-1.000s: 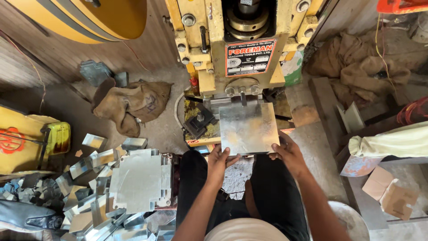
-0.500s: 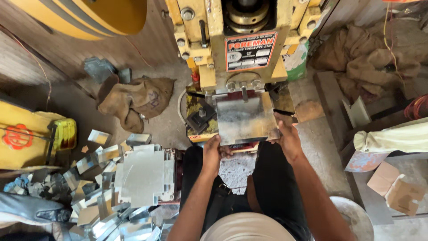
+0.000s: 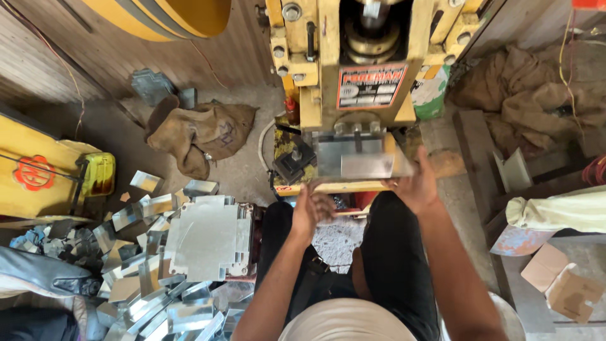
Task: The person repeatedly picks up rectangular metal sheets from a pile on the floor, places them into a yellow hydraulic press machine, and operates the press to flatten or shape them. After each press cycle, the person removes the processed sheet and places it onto a growing stack of finished pieces.
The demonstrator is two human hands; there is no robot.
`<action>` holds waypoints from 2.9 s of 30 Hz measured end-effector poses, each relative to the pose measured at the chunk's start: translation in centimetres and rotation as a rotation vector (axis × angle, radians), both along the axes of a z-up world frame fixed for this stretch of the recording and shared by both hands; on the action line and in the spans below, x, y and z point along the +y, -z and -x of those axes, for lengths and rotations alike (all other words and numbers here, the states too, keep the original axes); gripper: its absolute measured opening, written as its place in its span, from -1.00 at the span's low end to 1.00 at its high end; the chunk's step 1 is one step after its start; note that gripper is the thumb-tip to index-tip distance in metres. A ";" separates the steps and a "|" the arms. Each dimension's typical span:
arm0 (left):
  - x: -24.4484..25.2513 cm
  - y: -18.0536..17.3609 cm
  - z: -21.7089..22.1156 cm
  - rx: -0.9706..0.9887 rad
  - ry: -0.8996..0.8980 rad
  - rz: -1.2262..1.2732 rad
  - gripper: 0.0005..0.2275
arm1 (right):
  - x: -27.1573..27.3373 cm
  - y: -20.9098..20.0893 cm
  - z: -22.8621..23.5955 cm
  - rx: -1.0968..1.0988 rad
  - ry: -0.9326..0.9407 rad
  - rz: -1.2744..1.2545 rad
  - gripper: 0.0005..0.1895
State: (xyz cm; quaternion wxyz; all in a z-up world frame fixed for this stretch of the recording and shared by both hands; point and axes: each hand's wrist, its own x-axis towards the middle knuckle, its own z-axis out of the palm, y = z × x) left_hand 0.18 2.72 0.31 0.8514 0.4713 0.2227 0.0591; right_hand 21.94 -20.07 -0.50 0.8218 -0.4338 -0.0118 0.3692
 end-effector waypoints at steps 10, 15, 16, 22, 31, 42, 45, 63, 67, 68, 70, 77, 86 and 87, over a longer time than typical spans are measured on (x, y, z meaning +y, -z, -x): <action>-2.1 -1.4 -1.3 -0.067 0.165 -0.093 -0.48 | 2.4 -3.5 8.2 -0.134 0.269 0.066 -0.57; -1.6 1.6 -2.9 -0.045 -0.097 -0.126 -0.58 | 3.2 -2.0 11.0 -0.142 0.043 0.052 -0.63; -1.0 2.2 -3.4 -0.025 -0.110 -0.133 -0.58 | 3.7 -1.3 11.0 -0.136 0.046 0.090 -0.62; 2.1 4.6 -5.1 -0.110 -0.126 -0.218 -0.61 | 5.3 2.9 9.4 -0.268 0.110 0.320 -0.66; 1.1 2.4 0.6 0.080 0.381 -0.123 -0.56 | 5.5 4.6 9.3 -0.308 0.224 0.402 -0.76; -1.4 -0.7 -7.3 0.026 0.202 -0.130 -0.68 | 2.2 5.4 10.7 -0.210 0.160 0.223 -0.50; -2.9 0.1 -10.6 0.062 0.148 0.367 -0.64 | 1.2 4.7 10.1 -0.102 0.190 0.185 -0.34; 0.4 -5.4 -1.2 -0.174 0.004 0.177 -0.27 | 2.8 -2.6 7.7 -0.202 0.285 -0.146 -0.24; -0.9 -4.1 -1.0 0.110 0.022 -0.463 -0.26 | 3.7 -2.2 8.2 -0.302 0.158 0.047 -0.09; -0.7 -3.7 -1.5 0.229 0.004 -0.654 -0.28 | 3.9 -2.5 7.6 -0.346 0.105 0.142 -0.03; 0.3 -2.6 -3.2 0.046 -0.138 -0.727 -0.34 | 4.6 -2.6 6.4 -0.327 0.119 0.107 -0.04; 2.1 0.3 -5.9 -0.015 -0.233 -0.775 -0.39 | 4.4 -2.2 3.3 -0.467 0.198 0.505 -0.14; 1.8 -0.7 -5.8 0.104 -0.340 -0.939 -0.47 | 4.5 -1.6 3.2 -0.521 0.277 0.451 -0.12; 1.8 -0.9 -5.9 0.044 -0.346 -0.947 -0.44 | 4.6 -1.5 3.0 -0.528 0.279 0.420 -0.07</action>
